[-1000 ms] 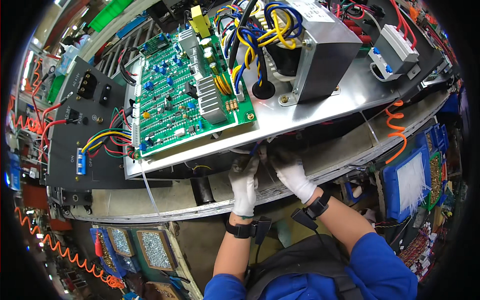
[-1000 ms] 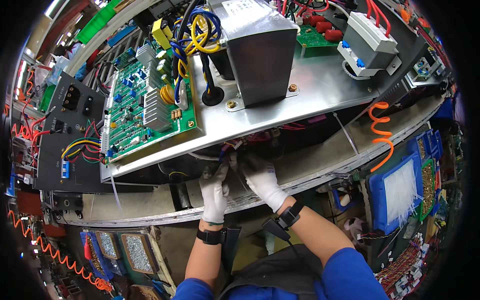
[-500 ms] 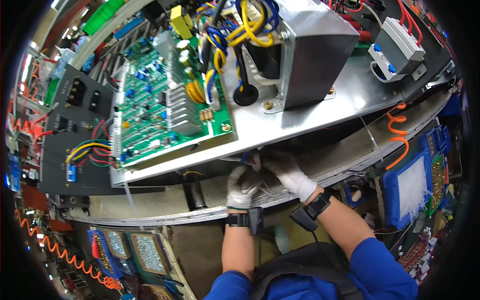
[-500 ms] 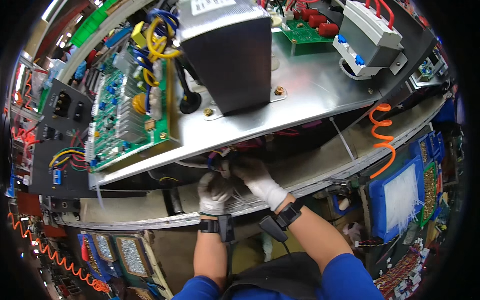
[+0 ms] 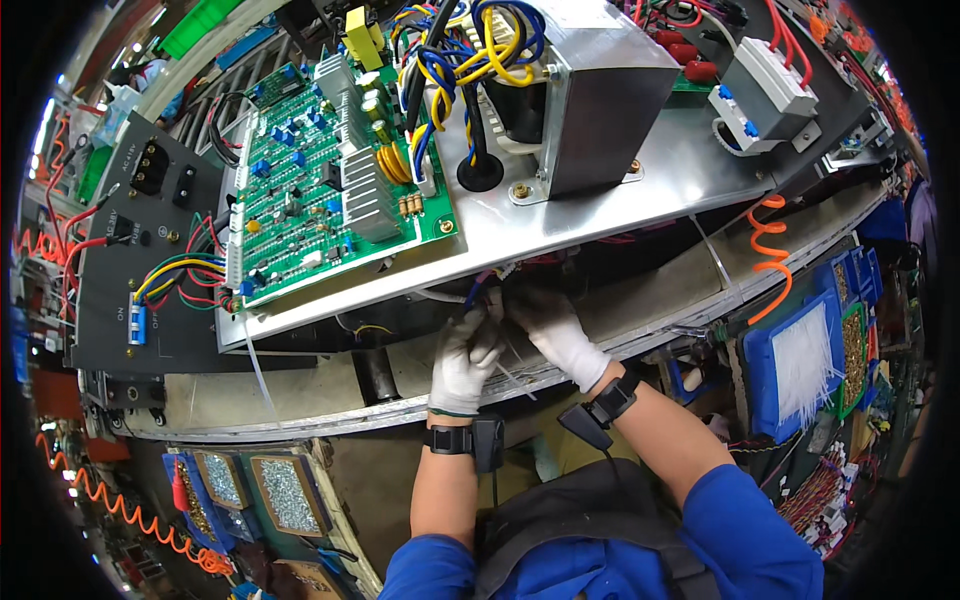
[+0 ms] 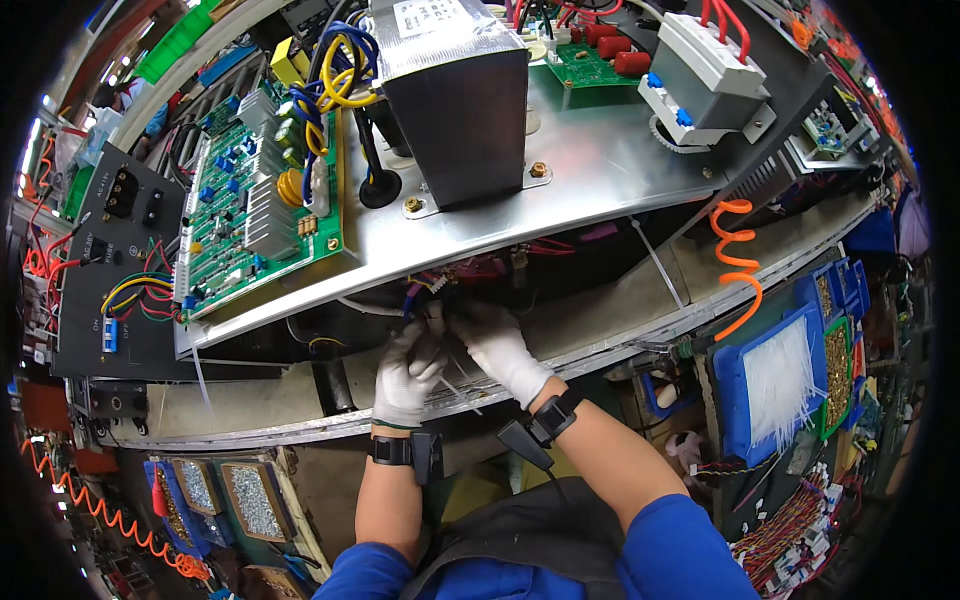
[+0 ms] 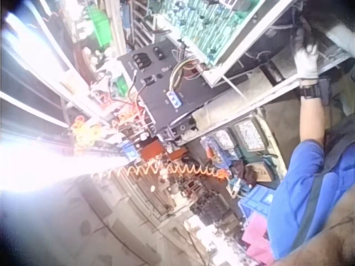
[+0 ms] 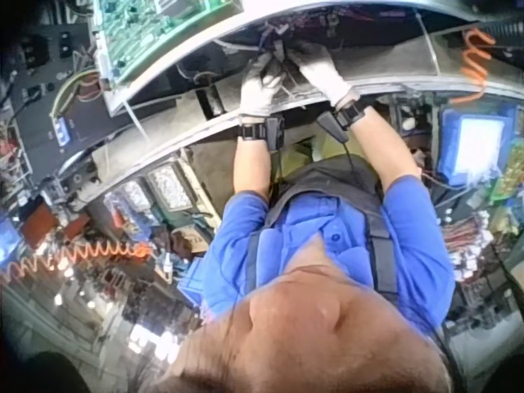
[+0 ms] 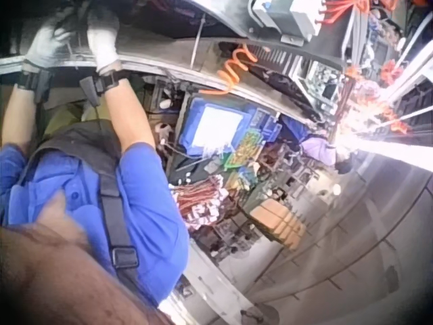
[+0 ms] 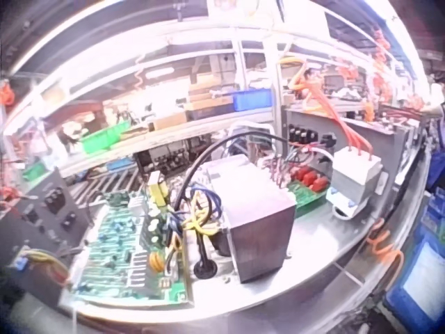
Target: Assembling the internal components, wiring, and circuit boards of a solar inverter system on a factory production line.
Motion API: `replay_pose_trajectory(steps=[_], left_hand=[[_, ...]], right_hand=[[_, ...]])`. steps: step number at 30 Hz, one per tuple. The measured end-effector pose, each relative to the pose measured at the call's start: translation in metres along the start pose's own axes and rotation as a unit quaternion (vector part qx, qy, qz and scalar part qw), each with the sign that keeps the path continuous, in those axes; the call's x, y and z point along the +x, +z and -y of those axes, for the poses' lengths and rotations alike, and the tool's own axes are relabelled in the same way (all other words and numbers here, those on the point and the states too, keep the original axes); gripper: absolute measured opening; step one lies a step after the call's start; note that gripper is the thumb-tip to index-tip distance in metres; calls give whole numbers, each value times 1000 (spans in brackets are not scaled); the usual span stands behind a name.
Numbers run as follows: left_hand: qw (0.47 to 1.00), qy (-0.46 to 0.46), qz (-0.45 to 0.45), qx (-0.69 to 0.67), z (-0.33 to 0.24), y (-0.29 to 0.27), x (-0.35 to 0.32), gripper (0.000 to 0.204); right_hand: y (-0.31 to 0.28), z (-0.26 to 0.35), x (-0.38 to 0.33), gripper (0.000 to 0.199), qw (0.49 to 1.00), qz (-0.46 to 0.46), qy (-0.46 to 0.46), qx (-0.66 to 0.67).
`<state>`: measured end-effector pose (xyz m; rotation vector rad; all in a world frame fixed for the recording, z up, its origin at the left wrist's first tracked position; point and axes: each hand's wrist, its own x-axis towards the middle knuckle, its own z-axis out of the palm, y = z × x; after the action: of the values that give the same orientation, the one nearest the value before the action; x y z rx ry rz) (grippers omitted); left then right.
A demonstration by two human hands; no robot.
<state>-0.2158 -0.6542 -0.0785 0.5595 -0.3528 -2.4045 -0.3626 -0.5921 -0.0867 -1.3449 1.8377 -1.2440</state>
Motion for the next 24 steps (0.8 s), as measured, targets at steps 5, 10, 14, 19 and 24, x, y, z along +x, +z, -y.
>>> replay_pose_trajectory(steps=[5,10,14,19,24], left_hand=[[999,10,-24,31,6,-8,-35,23],[972,-34,-110,206,-2,9,-40,22],[994,-85,11,63,0,-5,-25,17],[977,134,-110,124,20,19,-18,9],[950,148,-173,213,18,16,-18,14]], right_hand=[[-2,14,-23,20,991,-66,-57,-103],[-5,21,-22,17,999,14,20,-47],[-18,33,-28,19,994,72,76,41],[-16,19,-31,19,984,82,123,104],[-15,29,-28,21,951,97,204,212]])
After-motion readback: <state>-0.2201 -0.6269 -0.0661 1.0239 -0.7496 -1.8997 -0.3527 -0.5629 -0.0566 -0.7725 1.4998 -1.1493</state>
